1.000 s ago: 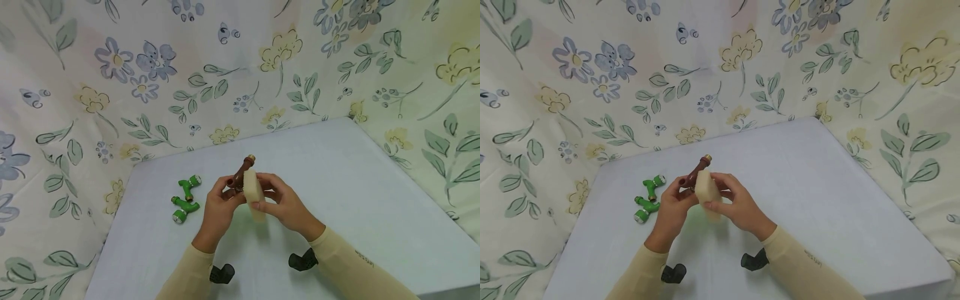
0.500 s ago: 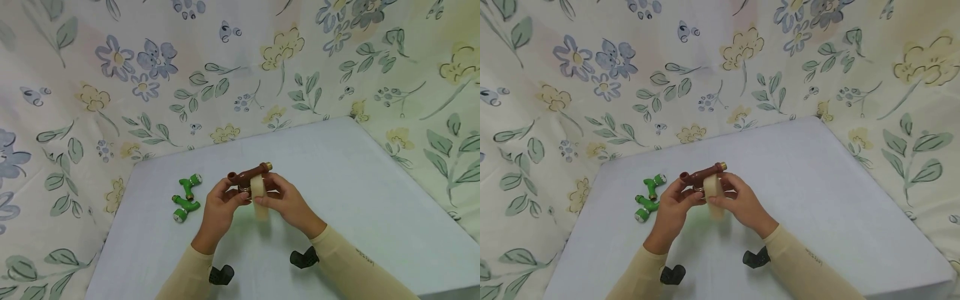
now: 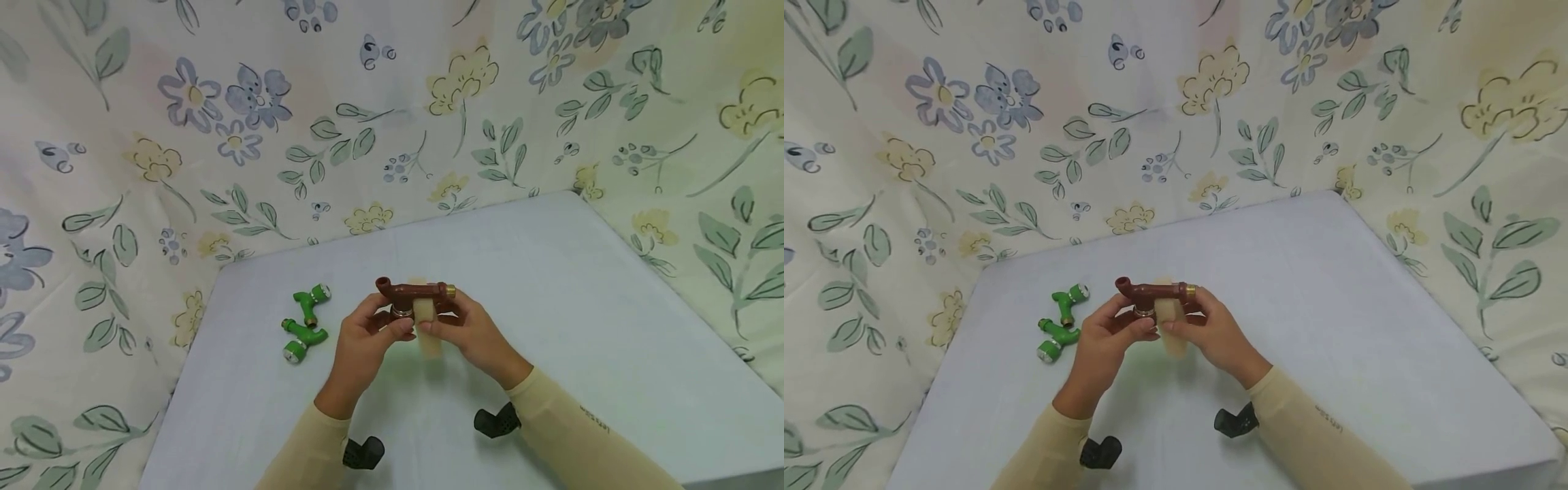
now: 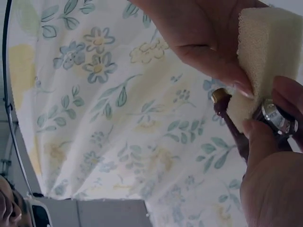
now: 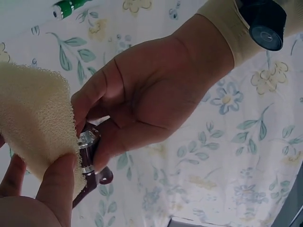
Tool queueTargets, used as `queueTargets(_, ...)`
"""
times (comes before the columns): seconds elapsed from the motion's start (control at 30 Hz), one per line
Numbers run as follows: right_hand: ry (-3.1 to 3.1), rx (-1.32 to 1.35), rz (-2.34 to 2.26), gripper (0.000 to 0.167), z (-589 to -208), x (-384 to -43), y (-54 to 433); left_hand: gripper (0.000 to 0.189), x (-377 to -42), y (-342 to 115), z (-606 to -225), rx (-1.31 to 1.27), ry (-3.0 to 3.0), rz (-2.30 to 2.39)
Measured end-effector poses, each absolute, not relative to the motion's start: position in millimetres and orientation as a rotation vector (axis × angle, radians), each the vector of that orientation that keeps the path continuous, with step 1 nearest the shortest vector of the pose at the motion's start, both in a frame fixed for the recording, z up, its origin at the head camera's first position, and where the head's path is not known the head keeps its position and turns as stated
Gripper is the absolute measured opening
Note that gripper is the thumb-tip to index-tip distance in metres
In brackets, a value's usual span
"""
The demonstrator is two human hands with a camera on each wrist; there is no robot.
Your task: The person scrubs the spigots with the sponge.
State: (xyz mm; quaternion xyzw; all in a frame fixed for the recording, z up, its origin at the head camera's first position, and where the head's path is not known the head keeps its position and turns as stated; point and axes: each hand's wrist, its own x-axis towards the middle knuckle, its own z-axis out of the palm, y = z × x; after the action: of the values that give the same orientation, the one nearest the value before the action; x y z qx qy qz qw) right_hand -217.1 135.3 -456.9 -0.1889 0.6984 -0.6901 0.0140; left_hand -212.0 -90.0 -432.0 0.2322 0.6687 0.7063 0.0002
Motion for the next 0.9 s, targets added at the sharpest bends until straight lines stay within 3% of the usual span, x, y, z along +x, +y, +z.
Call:
queueTargets(0.4, 2.191, -0.764, -2.170, 0.057, -452.7, -208.9, 132.7, 0.037, -214.7, -88.3, -434.1, 0.567, 2.183, 2.308)
queueTargets(0.67, 2.214, -0.768, -2.168, 0.053, -452.9, -209.5, 131.5, 0.036, -213.6, -86.5, -433.5, 0.575, 2.300, 2.231)
queueTargets(0.9, 2.255, -0.706, -2.127, 0.061, -455.0, -217.2, 136.5, 0.038, -210.4, -89.3, -431.3, 0.634, 2.113, 2.254)
